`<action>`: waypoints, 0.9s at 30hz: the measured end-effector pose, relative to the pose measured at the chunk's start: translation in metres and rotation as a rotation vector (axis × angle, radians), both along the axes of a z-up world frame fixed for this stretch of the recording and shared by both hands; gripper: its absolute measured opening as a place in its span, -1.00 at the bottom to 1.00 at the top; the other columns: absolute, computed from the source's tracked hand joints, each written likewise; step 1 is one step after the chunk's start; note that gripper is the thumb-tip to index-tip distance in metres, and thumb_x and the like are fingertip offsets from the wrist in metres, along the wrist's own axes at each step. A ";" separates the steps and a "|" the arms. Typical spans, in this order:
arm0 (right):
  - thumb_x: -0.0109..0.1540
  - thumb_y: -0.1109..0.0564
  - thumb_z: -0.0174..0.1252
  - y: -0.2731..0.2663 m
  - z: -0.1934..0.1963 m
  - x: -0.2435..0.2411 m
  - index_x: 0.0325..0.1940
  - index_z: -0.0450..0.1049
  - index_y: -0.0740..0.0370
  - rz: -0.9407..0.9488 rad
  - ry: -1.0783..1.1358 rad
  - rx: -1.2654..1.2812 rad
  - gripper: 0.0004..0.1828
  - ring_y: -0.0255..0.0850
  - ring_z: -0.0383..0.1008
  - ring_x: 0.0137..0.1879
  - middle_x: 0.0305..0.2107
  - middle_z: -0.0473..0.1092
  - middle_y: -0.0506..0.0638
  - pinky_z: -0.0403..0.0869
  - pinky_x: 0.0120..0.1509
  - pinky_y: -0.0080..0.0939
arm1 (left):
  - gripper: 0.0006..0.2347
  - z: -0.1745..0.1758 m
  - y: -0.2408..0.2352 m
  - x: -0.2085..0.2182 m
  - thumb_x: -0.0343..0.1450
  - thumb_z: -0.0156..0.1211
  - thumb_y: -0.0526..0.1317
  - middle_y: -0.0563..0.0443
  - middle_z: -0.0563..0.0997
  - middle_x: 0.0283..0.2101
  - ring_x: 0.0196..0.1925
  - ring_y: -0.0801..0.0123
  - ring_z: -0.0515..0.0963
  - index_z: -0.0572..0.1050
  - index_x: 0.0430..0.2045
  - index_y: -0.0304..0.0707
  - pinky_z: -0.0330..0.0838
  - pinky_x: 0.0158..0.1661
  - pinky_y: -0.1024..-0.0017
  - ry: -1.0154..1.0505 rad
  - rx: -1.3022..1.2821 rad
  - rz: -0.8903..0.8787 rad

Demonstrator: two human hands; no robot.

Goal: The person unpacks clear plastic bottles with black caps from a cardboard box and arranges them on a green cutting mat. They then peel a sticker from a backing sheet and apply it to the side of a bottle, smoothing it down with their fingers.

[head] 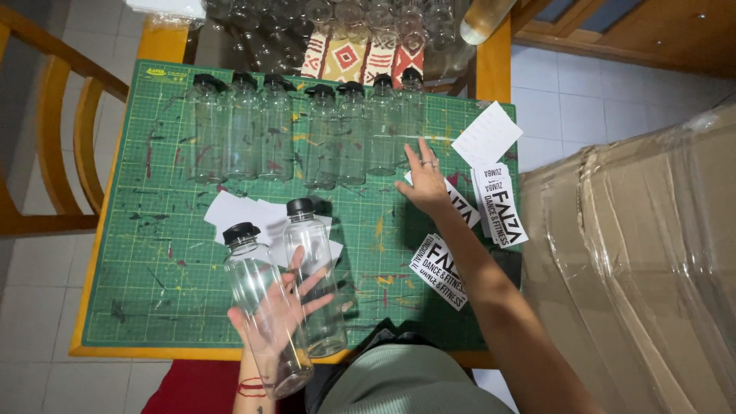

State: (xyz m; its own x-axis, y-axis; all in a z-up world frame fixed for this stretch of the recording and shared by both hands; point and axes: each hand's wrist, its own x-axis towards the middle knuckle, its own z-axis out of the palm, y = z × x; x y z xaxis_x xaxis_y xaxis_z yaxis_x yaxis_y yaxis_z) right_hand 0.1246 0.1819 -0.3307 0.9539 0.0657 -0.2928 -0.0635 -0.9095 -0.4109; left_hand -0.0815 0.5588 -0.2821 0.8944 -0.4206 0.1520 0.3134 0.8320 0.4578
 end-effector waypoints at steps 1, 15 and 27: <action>0.36 -0.21 0.18 0.003 0.001 0.000 0.77 -0.15 0.02 0.000 -0.025 -0.058 0.01 0.28 -0.36 0.76 0.69 -0.49 0.10 -0.03 0.66 0.49 | -0.23 -0.001 0.001 -0.001 0.42 0.29 0.48 -0.12 -0.25 0.71 0.64 -0.47 -0.05 0.43 0.31 -0.13 0.16 0.34 -0.57 0.016 -0.007 0.004; 0.47 0.12 0.04 0.156 0.097 -0.004 0.79 -0.32 -0.19 0.459 0.226 -0.328 -0.08 0.12 -0.71 0.75 0.68 -0.63 0.00 -0.40 0.77 0.31 | -0.26 -0.005 0.010 -0.010 0.39 0.34 0.46 -0.09 -0.14 0.70 0.65 -0.48 -0.08 0.47 0.25 -0.11 0.12 0.37 -0.58 0.042 -0.034 0.046; 0.11 0.80 -0.23 0.165 0.050 0.028 0.77 -0.44 -0.36 0.929 0.057 -0.569 0.42 0.38 -0.65 0.73 0.68 -0.63 0.11 -0.15 0.63 0.76 | -0.26 -0.034 0.022 -0.022 0.46 0.43 0.30 -0.18 -0.29 0.70 0.64 -0.44 -0.06 0.38 0.32 -0.32 0.01 0.43 -0.54 0.070 -0.243 0.081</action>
